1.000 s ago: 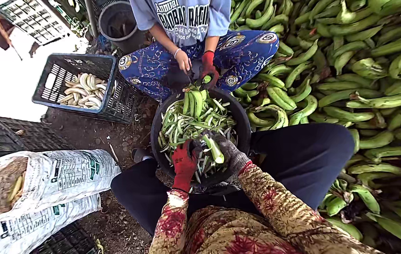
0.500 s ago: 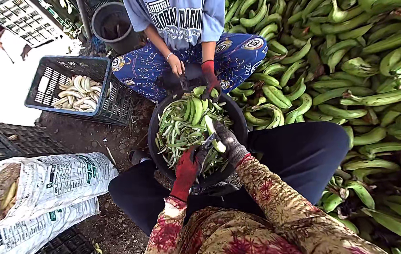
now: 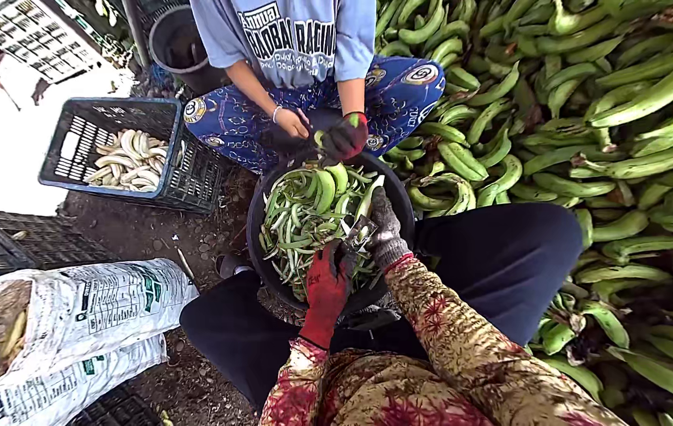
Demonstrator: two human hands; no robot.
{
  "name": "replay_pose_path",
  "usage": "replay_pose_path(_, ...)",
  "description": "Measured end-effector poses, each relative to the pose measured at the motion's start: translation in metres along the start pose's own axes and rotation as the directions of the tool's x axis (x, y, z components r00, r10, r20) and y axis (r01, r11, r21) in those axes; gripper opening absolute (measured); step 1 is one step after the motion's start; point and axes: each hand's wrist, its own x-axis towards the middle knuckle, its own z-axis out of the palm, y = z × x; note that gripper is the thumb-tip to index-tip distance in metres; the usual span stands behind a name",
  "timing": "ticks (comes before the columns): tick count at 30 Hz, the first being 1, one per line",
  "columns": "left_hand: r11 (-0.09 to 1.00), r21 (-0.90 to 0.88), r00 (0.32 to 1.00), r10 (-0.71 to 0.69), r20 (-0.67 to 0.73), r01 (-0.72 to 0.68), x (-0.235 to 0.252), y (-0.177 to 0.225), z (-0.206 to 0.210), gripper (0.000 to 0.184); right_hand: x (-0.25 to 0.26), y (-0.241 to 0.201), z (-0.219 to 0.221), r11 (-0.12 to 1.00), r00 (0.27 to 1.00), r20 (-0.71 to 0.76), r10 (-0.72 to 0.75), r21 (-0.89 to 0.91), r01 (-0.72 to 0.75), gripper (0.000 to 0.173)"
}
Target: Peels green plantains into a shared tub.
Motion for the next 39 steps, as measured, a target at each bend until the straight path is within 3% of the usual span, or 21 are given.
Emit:
replay_pose_path(3, 1.000, 0.004, 0.996, -0.006, -0.090, 0.007, -0.006, 0.001, 0.005, 0.050, -0.008, -0.005, 0.010, 0.996, 0.991, -0.107, -0.078, -0.040, 0.074, 0.066)
replay_pose_path(9, 0.988, 0.005, 0.988, -0.153, 0.010, 0.153, 0.006, 0.002, -0.001, 0.045, -0.004, 0.006, 0.011, 0.844, 0.960, -0.141, -0.242, -0.519, 0.136, 0.065)
replay_pose_path(13, 0.993, 0.028, 0.993, -0.114, 0.025, 0.114, 0.031, -0.018, -0.006, 0.046, 0.002, 0.018, -0.004, 0.852, 0.993, 0.107, -0.041, -0.515, 0.090, 0.056)
replay_pose_path(16, 0.985, 0.111, 0.991, -0.130, -0.017, 0.131, 0.056, -0.030, -0.008, 0.046, -0.006, 0.020, -0.015, 0.826, 0.925, 0.350, 0.149, -0.558, 0.078, 0.044)
replay_pose_path(18, 0.977, 0.127, 0.985, -0.168, -0.039, 0.171, 0.069, -0.035, -0.009, 0.046, -0.018, 0.015, -0.016, 0.823, 0.884, 0.406, 0.230, -0.566, 0.046, 0.045)
replay_pose_path(20, 0.980, 0.112, 0.986, -0.159, -0.049, 0.164, 0.073, -0.034, -0.012, 0.046, -0.013, 0.017, -0.018, 0.848, 0.912, 0.335, 0.238, -0.529, -0.027, 0.047)
replay_pose_path(23, 0.993, 0.084, 0.996, -0.075, -0.040, 0.078, 0.058, -0.024, -0.011, 0.046, 0.008, 0.024, -0.015, 0.917, 0.979, 0.112, 0.173, -0.380, -0.118, 0.051)
replay_pose_path(25, 0.996, 0.090, 0.999, 0.007, -0.044, -0.003, 0.042, -0.016, -0.005, 0.047, 0.018, 0.019, -0.013, 0.920, 0.994, 0.067, 0.083, -0.390, -0.050, 0.054)
replay_pose_path(30, 0.986, 0.136, 0.972, 0.123, -0.200, -0.097, 0.012, -0.007, 0.012, 0.055, 0.010, 0.008, 0.010, 0.996, 0.994, -0.105, 0.009, -0.087, -0.018, 0.061)
replay_pose_path(31, 0.985, 0.150, 0.965, 0.115, -0.236, -0.081, 0.011, -0.007, 0.014, 0.054, 0.008, 0.008, 0.014, 0.993, 0.992, -0.121, -0.023, -0.117, 0.009, 0.058)
replay_pose_path(33, 0.986, 0.162, 0.962, 0.082, -0.261, -0.040, 0.013, -0.008, 0.013, 0.053, 0.009, 0.011, 0.016, 0.925, 0.982, -0.127, -0.141, -0.369, 0.086, 0.050)
replay_pose_path(36, 0.993, 0.122, 0.980, 0.017, -0.197, 0.007, 0.022, -0.010, 0.006, 0.046, 0.015, 0.015, 0.019, 0.870, 0.968, -0.136, -0.211, -0.478, 0.122, 0.053)
replay_pose_path(38, 0.994, 0.097, 0.993, -0.032, -0.114, 0.044, 0.034, -0.012, -0.004, 0.043, 0.009, 0.016, 0.016, 0.807, 0.977, -0.016, -0.214, -0.566, 0.168, 0.054)
replay_pose_path(39, 0.994, 0.089, 0.996, -0.057, -0.073, 0.064, 0.042, -0.013, -0.009, 0.042, 0.004, 0.014, 0.010, 0.757, 0.975, 0.116, -0.187, -0.616, 0.219, 0.053)
